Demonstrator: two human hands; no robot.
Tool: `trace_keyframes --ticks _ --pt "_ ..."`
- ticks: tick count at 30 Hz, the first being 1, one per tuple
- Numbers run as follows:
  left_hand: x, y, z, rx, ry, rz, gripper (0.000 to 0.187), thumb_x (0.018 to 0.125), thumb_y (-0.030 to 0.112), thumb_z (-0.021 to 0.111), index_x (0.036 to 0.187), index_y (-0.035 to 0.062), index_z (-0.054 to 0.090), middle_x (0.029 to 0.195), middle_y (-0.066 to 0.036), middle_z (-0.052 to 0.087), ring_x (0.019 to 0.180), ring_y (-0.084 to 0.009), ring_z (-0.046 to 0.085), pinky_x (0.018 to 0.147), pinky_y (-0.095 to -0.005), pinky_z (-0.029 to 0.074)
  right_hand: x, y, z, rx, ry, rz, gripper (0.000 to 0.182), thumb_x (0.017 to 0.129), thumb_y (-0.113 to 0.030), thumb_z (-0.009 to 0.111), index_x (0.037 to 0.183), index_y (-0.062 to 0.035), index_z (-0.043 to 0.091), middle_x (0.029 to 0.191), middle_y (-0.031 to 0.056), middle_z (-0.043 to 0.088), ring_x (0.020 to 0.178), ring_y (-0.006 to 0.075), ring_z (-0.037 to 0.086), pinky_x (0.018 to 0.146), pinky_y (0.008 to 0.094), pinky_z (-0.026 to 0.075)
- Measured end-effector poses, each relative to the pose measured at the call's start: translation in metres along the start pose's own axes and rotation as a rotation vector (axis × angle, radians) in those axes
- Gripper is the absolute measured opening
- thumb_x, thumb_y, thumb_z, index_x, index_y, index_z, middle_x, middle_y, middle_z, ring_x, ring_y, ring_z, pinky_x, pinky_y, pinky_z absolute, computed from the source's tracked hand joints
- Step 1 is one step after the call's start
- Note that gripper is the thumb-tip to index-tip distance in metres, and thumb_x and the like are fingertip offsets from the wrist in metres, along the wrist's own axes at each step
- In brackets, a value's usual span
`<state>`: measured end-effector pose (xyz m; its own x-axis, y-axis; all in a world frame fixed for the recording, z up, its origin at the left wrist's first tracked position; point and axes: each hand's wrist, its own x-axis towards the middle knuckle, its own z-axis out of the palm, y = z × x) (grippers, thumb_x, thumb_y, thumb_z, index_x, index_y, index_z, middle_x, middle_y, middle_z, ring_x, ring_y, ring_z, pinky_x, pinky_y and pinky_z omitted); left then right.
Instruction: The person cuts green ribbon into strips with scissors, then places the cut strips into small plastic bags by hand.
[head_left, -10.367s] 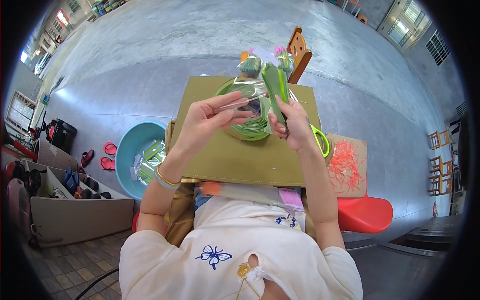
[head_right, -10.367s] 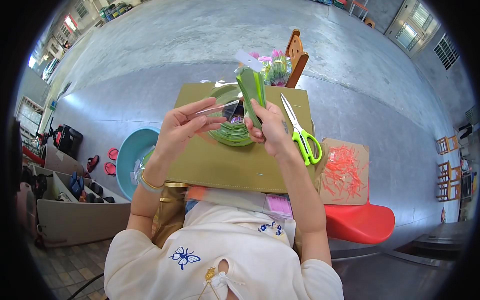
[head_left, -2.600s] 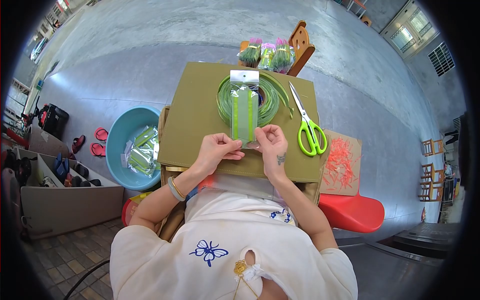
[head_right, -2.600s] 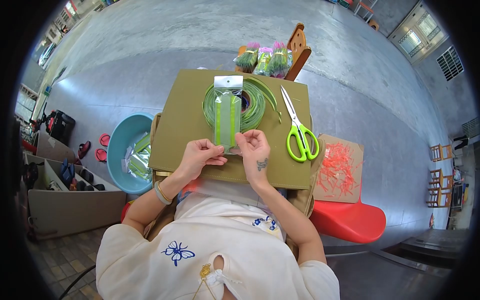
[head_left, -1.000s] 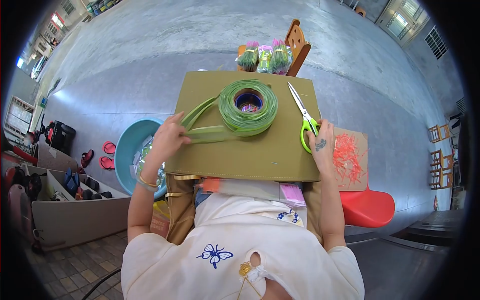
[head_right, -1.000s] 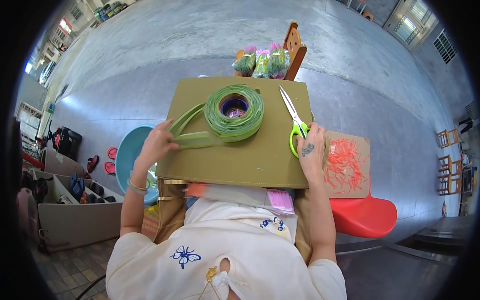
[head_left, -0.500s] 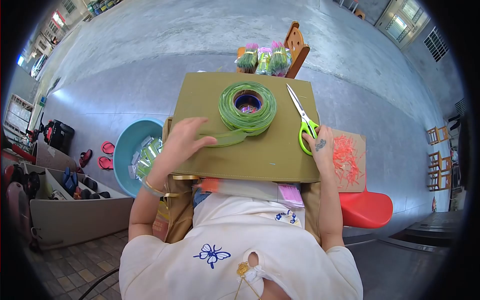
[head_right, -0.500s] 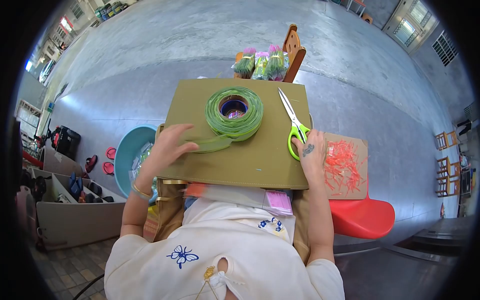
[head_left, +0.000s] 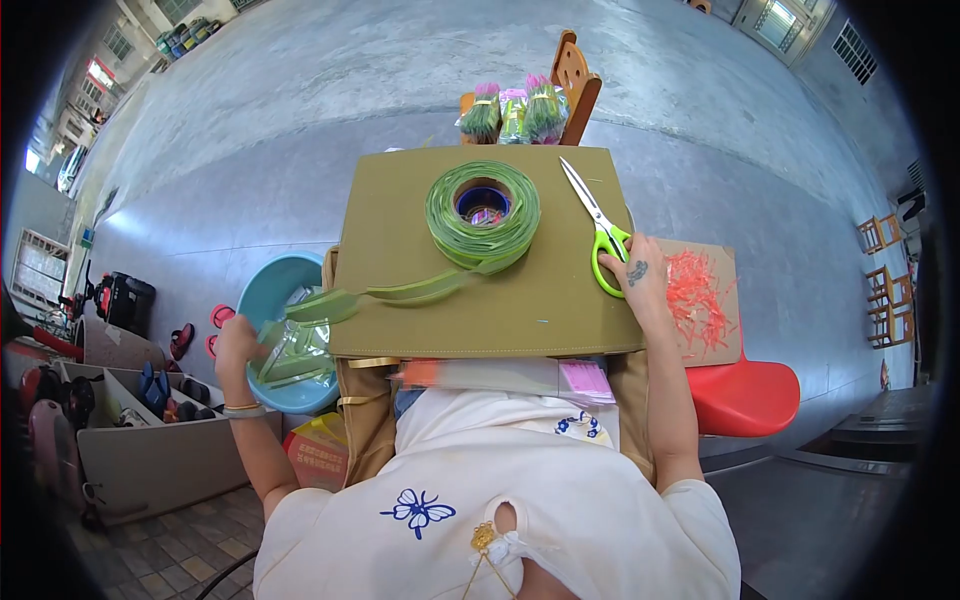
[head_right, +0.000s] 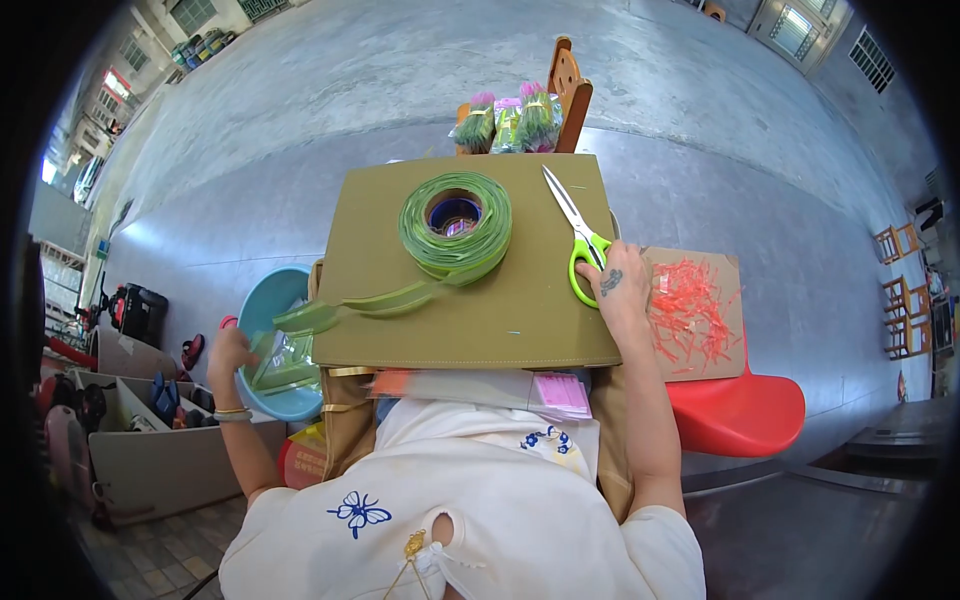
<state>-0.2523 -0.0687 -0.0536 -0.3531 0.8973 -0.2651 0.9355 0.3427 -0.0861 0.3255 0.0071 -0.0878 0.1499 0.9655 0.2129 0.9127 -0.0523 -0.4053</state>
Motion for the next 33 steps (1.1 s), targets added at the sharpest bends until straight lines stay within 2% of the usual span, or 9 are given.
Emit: trace_keyframes --ticks 3,5,9,12,13,17,24,29,33 --pt "-0.007 -0.015 0.008 -0.148 0.230 0.095 0.058 0.064 0.013 0.074 0.116 -0.0013 0.053 0.105 -0.022 0.060 0.098 -0.0346 0.058 0.082 -0.0386 0.046 0.000 -0.002 -0.002 -0.007 -0.009 -0.006 0.038 0.068 -0.026 0.075 0.085 0.0041 0.057 0.087 0.0204 0.057 0.083 0.0369 0.055 0.072 0.0440 0.043" --pt "-0.009 0.036 -0.008 -0.374 0.423 0.331 0.049 0.072 0.017 0.071 0.113 -0.0044 0.054 0.104 -0.021 0.061 0.100 -0.0350 0.057 0.085 -0.0382 0.044 0.001 -0.001 -0.002 -0.009 -0.018 -0.023 0.038 0.068 -0.026 0.075 0.085 0.0041 0.057 0.086 0.0204 0.058 0.083 0.0369 0.055 0.072 0.0439 0.043" --pt "-0.024 0.163 -0.050 -0.712 0.189 0.605 0.041 0.078 0.025 0.068 0.102 -0.0065 0.059 0.094 -0.021 0.063 0.080 -0.0322 0.063 0.071 -0.0382 0.048 0.002 0.002 -0.001 0.022 0.006 -0.054 0.037 0.069 -0.027 0.074 0.082 0.0042 0.057 0.082 0.0200 0.058 0.081 0.0363 0.055 0.071 0.0439 0.043" --pt "-0.032 0.231 -0.046 -0.567 0.006 0.795 0.036 0.077 0.030 0.068 0.090 -0.0036 0.064 0.083 -0.017 0.065 0.078 -0.0284 0.063 0.067 -0.0358 0.048 0.003 0.000 -0.002 0.029 -0.017 0.001 0.036 0.070 -0.027 0.072 0.080 0.0045 0.058 0.080 0.0206 0.058 0.080 0.0369 0.055 0.071 0.0448 0.042" --pt "-0.037 0.248 -0.041 -0.516 -0.017 0.827 0.036 0.076 0.031 0.068 0.085 -0.0034 0.064 0.076 -0.016 0.065 0.072 -0.0294 0.063 0.063 -0.0363 0.048 0.005 0.011 0.007 0.028 0.061 -0.060 0.033 0.072 -0.026 0.069 0.078 0.0047 0.058 0.072 0.0172 0.059 0.065 0.0305 0.058 0.062 0.0417 0.045" --pt "-0.044 0.286 -0.013 -0.355 0.252 0.867 0.038 0.071 0.036 0.069 0.065 -0.0002 0.060 0.062 -0.017 0.059 0.063 -0.0327 0.061 0.055 -0.0405 0.048 0.008 0.015 0.008 0.590 -0.098 0.233 0.032 0.077 -0.026 0.067 0.079 0.0048 0.058 0.055 0.0066 0.053 0.038 0.0123 0.047 0.039 0.0292 0.040" --pt "-0.041 0.248 -0.015 -0.293 0.151 0.691 0.029 0.069 0.027 0.072 0.074 -0.0001 0.063 0.066 -0.017 0.060 0.067 -0.0344 0.060 0.060 -0.0412 0.048 0.003 -0.027 -0.020 1.696 -0.380 0.425 0.029 0.087 -0.031 0.059 0.086 -0.0035 0.051 0.070 0.0019 0.047 0.050 0.0085 0.046 0.034 0.0194 0.034" --pt "-0.051 0.212 -0.020 -0.507 0.084 0.650 0.033 0.065 0.021 0.075 0.085 -0.0030 0.062 0.085 -0.020 0.061 0.083 -0.0349 0.058 0.072 -0.0409 0.045 -0.004 -0.035 -0.017 1.961 -0.712 0.210 0.057 0.084 -0.060 0.046 0.082 -0.0031 0.048 0.067 0.0032 0.046 0.045 0.0096 0.042 0.031 0.0187 0.032" --pt "-0.054 0.246 -0.017 -0.539 0.087 0.731 0.028 0.069 0.019 0.073 0.083 -0.0029 0.063 0.065 -0.014 0.059 0.061 -0.0281 0.058 0.057 -0.0372 0.044 -0.016 -0.038 -0.016 1.813 -0.901 -0.079 0.072 0.074 -0.074 0.042 0.083 -0.0026 0.049 0.068 0.0023 0.047 0.051 0.0092 0.046 0.036 0.0197 0.037"
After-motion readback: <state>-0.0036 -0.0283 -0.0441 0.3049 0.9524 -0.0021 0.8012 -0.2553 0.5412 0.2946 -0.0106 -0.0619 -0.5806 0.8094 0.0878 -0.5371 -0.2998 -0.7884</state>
